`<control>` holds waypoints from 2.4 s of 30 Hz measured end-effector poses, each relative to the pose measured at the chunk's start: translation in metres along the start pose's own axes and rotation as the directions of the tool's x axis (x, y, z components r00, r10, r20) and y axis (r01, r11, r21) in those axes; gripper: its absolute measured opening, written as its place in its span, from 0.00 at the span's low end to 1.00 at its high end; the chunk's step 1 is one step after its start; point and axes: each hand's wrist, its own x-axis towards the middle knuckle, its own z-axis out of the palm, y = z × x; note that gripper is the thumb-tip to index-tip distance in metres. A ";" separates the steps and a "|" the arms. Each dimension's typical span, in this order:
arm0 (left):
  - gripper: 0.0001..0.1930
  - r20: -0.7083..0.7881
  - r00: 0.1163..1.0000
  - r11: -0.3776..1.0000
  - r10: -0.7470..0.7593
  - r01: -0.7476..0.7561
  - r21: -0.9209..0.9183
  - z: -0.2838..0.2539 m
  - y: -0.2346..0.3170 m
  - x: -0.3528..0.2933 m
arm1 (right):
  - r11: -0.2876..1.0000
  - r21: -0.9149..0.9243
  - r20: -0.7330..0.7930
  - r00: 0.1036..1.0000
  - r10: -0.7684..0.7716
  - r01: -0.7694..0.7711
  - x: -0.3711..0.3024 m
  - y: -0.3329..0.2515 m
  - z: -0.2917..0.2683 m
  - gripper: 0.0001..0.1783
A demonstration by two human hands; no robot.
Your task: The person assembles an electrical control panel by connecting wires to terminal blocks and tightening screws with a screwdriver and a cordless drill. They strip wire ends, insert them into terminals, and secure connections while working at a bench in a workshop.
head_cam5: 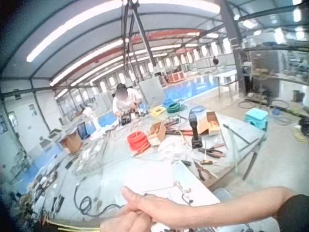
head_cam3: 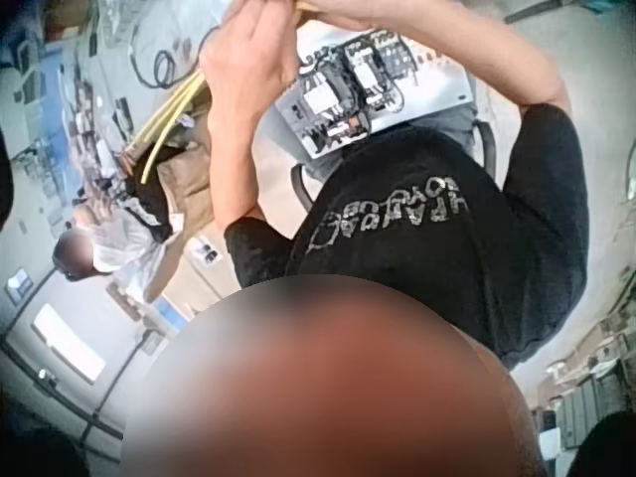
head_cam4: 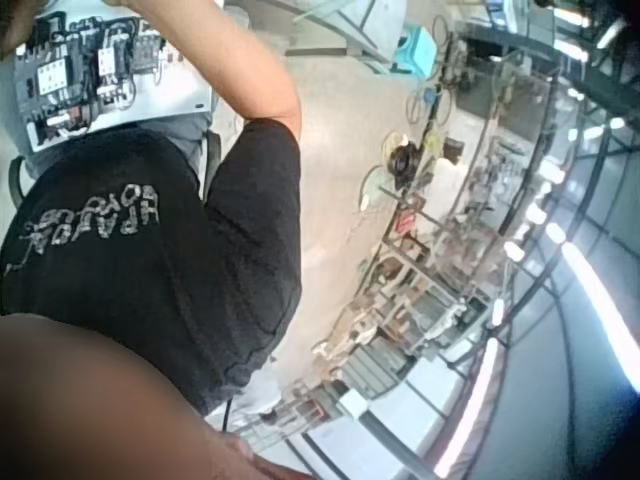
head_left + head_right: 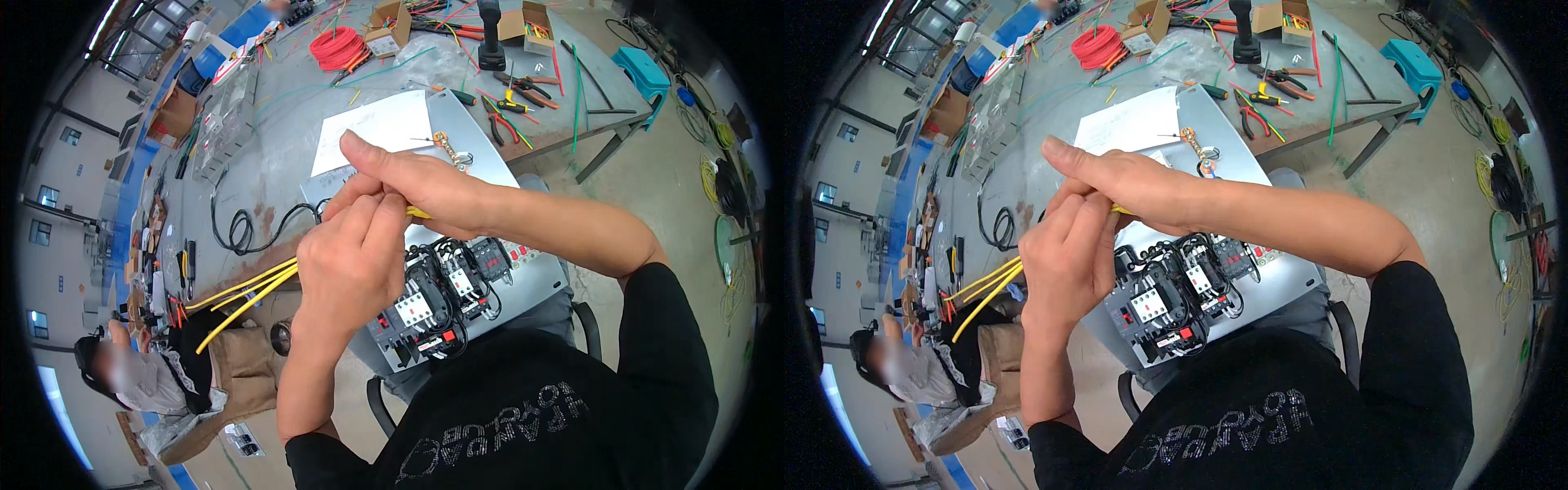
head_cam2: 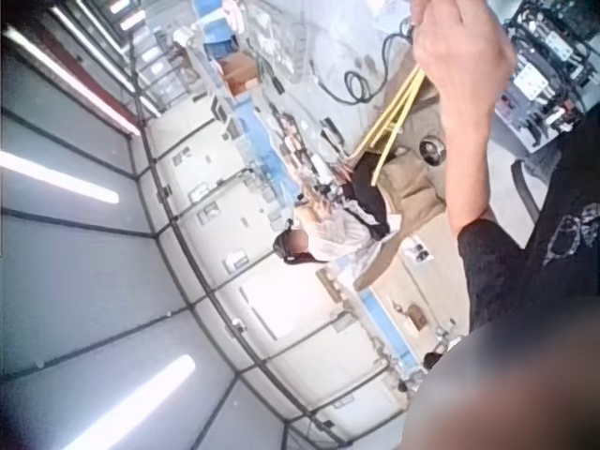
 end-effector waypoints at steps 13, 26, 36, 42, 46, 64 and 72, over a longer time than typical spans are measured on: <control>0.18 0.017 0.988 0.988 -0.151 0.151 -0.036 -0.004 0.025 -0.002 | 0.975 -0.135 0.001 0.984 -0.176 0.174 -0.010 0.001 0.007 0.51; 0.15 -0.084 0.980 0.984 -0.180 0.178 -0.031 0.015 0.006 -0.002 | 0.955 -0.218 -0.111 0.968 -0.227 0.199 0.020 0.007 -0.001 0.57; 0.24 -0.236 0.938 0.954 -0.252 0.200 -0.222 -0.020 -0.005 -0.001 | 0.895 -0.292 0.024 0.938 -0.346 0.337 -0.020 -0.033 -0.050 0.29; 0.17 -0.189 0.941 0.896 -0.280 0.185 -0.404 -0.016 -0.002 -0.012 | 0.849 -0.308 0.025 0.896 -0.443 0.429 -0.028 -0.030 -0.040 0.23; 0.13 -0.186 0.907 0.821 -0.377 0.235 -0.520 -0.017 0.007 -0.011 | 0.614 -0.587 0.030 0.773 -0.634 0.527 -0.036 -0.037 -0.027 0.21; 0.32 0.213 0.872 0.128 -0.440 0.296 -0.947 -0.056 0.015 0.018 | -0.318 -0.805 0.432 0.128 -0.893 0.502 -0.008 -0.045 -0.003 0.19; 0.24 -0.183 0.915 0.848 -0.359 0.238 -0.474 -0.059 -0.003 0.062 | -0.480 -0.796 0.509 -0.022 -0.860 0.369 0.013 -0.064 0.001 0.13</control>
